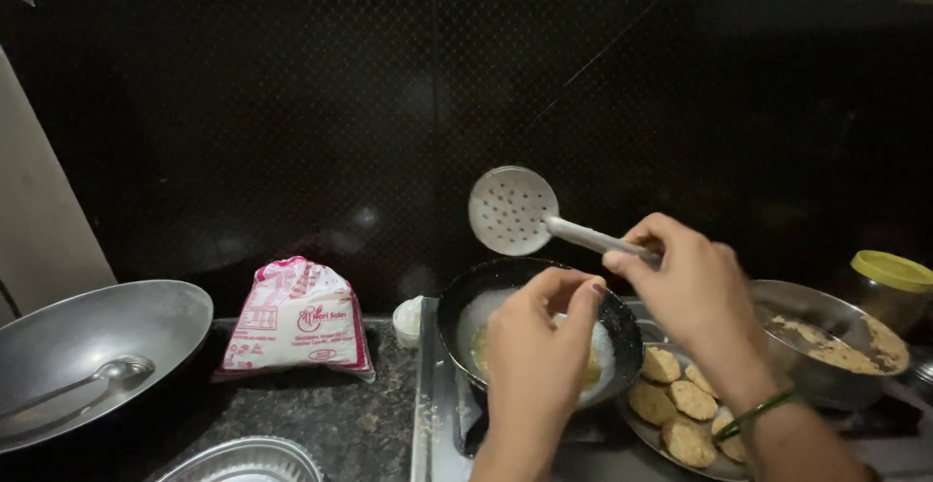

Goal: The person drops pieces of dough into a pan of hot oil by hand, then uses a skimmer to move the pieces and lift them out of the oil.

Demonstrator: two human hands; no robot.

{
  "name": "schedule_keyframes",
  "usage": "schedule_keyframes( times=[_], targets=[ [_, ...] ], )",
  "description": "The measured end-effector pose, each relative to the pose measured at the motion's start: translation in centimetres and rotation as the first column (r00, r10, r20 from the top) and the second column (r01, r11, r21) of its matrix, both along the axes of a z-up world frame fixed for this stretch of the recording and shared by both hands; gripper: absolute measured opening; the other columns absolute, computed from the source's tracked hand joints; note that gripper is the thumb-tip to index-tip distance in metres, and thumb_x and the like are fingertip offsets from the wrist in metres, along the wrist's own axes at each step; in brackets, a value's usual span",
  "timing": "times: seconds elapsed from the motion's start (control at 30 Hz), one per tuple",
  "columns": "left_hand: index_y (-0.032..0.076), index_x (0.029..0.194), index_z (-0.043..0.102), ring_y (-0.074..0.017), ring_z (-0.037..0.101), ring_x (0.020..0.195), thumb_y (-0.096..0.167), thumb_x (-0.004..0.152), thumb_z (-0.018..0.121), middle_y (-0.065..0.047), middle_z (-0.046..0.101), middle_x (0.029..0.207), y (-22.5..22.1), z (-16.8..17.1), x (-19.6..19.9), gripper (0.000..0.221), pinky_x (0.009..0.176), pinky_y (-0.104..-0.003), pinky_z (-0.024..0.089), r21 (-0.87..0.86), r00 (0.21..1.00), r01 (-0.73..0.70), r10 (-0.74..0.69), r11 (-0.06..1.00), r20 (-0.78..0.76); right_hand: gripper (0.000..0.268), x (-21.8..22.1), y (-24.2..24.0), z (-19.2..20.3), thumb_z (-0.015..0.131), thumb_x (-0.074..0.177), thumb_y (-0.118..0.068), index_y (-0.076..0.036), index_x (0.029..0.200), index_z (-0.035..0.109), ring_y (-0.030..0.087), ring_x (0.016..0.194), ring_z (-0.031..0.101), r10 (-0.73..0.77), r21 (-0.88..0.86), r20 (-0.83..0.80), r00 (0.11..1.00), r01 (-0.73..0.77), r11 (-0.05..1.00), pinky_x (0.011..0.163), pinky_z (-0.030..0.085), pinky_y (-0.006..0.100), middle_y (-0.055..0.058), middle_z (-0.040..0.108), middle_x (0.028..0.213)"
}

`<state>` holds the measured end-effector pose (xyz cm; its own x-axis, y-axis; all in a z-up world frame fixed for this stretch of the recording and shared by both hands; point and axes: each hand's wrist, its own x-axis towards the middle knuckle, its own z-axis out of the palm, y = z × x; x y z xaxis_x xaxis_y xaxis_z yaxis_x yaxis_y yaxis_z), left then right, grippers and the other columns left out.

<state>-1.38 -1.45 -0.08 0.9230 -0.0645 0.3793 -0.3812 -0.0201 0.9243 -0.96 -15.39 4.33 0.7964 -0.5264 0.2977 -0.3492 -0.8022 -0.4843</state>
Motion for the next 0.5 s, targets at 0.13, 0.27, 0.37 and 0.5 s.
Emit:
schedule_keyframes(
  times=[0.13, 0.27, 0.37, 0.5],
  targets=[
    [0.003, 0.095, 0.077, -0.0157, 0.077, 0.076, 0.029, 0.088, 0.07, -0.011, 0.08, 0.083, -1.0, -1.3, 0.0, 0.027, 0.071, -0.031, 0.057, -0.055, 0.985, 0.032, -0.023, 0.998, 0.17, 0.032, 0.1, 0.6, -2.0, 0.073, 0.086, -0.036, -0.018, 0.113, 0.074, 0.023, 0.07, 0.071, 0.085, 0.105, 0.213, 0.973, -0.109, 0.988, 0.069, 0.054, 0.039, 0.005, 0.077, 0.087],
    [0.003, 0.091, 0.074, -0.0173, 0.076, 0.073, 0.031, 0.089, 0.07, -0.01, 0.078, 0.08, -1.3, -1.1, -1.0, 0.028, 0.067, -0.032, 0.057, -0.108, 0.991, 0.037, -0.023, 0.993, 0.131, 0.03, -0.7, 1.0, -2.7, 0.069, 0.09, -0.03, -0.014, 0.115, 0.073, 0.021, 0.086, 0.073, 0.168, 0.098, 0.369, 0.914, -0.218, 0.971, 0.075, 0.055, 0.039, 0.007, 0.077, 0.094],
    [0.002, 0.09, 0.07, -0.0168, 0.074, 0.07, 0.029, 0.09, 0.07, -0.01, 0.076, 0.077, -1.5, -1.0, -1.6, 0.027, 0.064, -0.032, 0.056, -0.131, 0.992, 0.05, -0.034, 0.99, 0.121, 0.029, -1.9, 1.8, -2.2, 0.067, 0.092, -0.028, -0.014, 0.116, 0.072, 0.023, 0.084, 0.075, 0.134, 0.159, 0.351, 0.927, -0.2, 0.967, 0.075, 0.055, 0.039, 0.009, 0.078, 0.091],
    [0.002, 0.09, 0.065, -0.014, 0.071, 0.067, 0.027, 0.091, 0.07, -0.008, 0.074, 0.076, -1.8, -0.8, -2.5, 0.026, 0.06, -0.03, 0.055, -0.203, 0.99, 0.111, -0.09, 0.973, 0.109, 0.029, -2.9, 1.9, -2.4, 0.067, 0.093, -0.028, -0.012, 0.117, 0.072, 0.023, 0.083, 0.074, 0.14, 0.174, 0.402, 0.905, -0.225, 0.959, 0.072, 0.055, 0.038, 0.009, 0.077, 0.091]
  ],
)
